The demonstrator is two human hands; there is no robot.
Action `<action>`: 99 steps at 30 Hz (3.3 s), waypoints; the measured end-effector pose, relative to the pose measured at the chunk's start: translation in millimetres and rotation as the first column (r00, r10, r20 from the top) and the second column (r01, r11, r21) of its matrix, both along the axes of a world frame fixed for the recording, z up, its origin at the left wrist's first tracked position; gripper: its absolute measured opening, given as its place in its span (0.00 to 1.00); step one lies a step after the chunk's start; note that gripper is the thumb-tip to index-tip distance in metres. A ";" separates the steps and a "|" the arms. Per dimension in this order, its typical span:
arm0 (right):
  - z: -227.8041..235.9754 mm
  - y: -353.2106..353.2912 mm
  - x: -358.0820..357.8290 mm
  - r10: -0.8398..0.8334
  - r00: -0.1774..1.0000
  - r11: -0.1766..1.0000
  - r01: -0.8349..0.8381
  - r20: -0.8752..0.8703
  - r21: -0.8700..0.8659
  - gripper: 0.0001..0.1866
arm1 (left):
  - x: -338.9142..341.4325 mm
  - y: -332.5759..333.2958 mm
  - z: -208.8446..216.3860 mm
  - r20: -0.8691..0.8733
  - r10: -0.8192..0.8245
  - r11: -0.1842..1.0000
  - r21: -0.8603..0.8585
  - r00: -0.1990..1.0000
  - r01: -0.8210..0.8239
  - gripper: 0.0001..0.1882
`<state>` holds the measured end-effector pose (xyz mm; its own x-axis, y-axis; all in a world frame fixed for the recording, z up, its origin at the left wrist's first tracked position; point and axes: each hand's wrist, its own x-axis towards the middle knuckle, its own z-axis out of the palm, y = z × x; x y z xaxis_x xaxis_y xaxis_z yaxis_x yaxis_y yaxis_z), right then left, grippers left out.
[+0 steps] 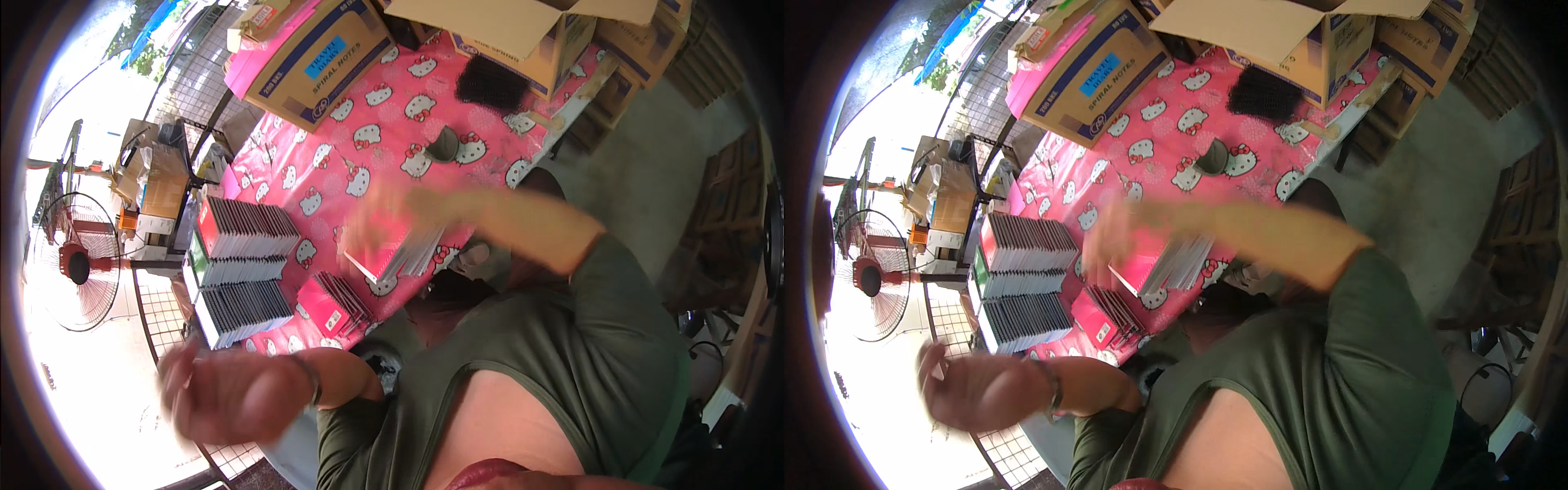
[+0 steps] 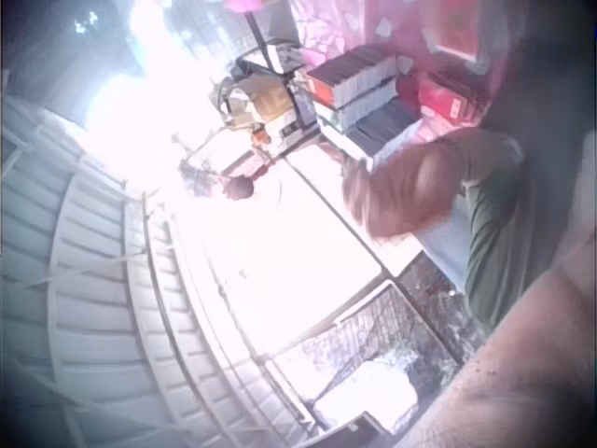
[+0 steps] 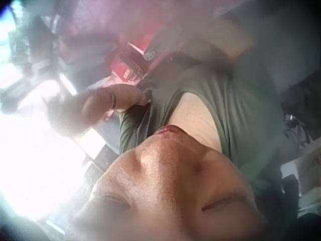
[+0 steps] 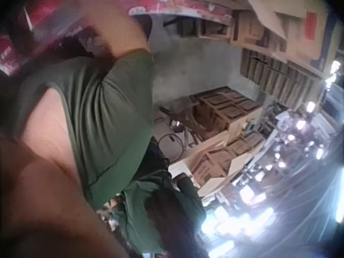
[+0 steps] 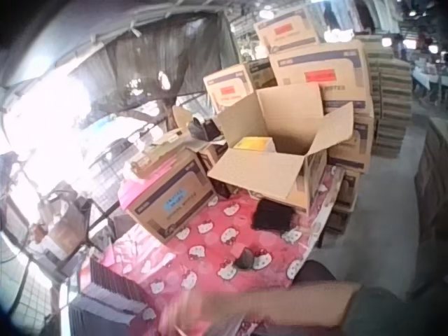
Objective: The person assembles spiral notebooks by manually threading a plastic coil through the pre-punched holes of notebook covers and paper stacks, using small pliers to cut and crimp the ends of the coil.
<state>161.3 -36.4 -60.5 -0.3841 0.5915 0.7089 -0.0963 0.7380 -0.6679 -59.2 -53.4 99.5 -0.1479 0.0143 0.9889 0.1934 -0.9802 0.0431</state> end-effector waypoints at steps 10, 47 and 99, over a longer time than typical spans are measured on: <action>-187.0 46.8 261.2 -0.516 -0.406 0.067 0.859 0.754 0.508 0.12 | 55.7 14.0 -176.7 -0.945 -0.232 0.803 -0.319 0.228 -0.503 0.13; -13.0 -44.4 30.1 -0.640 0.707 0.748 0.663 0.301 0.035 0.13 | 41.9 40.5 -160.3 -0.843 -0.296 0.831 -0.458 0.449 -0.314 0.12; 11.5 24.7 71.9 0.223 0.843 0.816 0.113 0.490 -0.566 0.27 | 18.7 42.6 -172.0 -0.721 -0.230 0.778 -0.540 0.653 -0.322 0.15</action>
<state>233.2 -11.7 -49.0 -0.6302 0.7746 -0.0531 0.3534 0.2253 -0.9079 -40.5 -10.8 -72.6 0.5764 0.6234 0.5284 0.4713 -0.7818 0.4083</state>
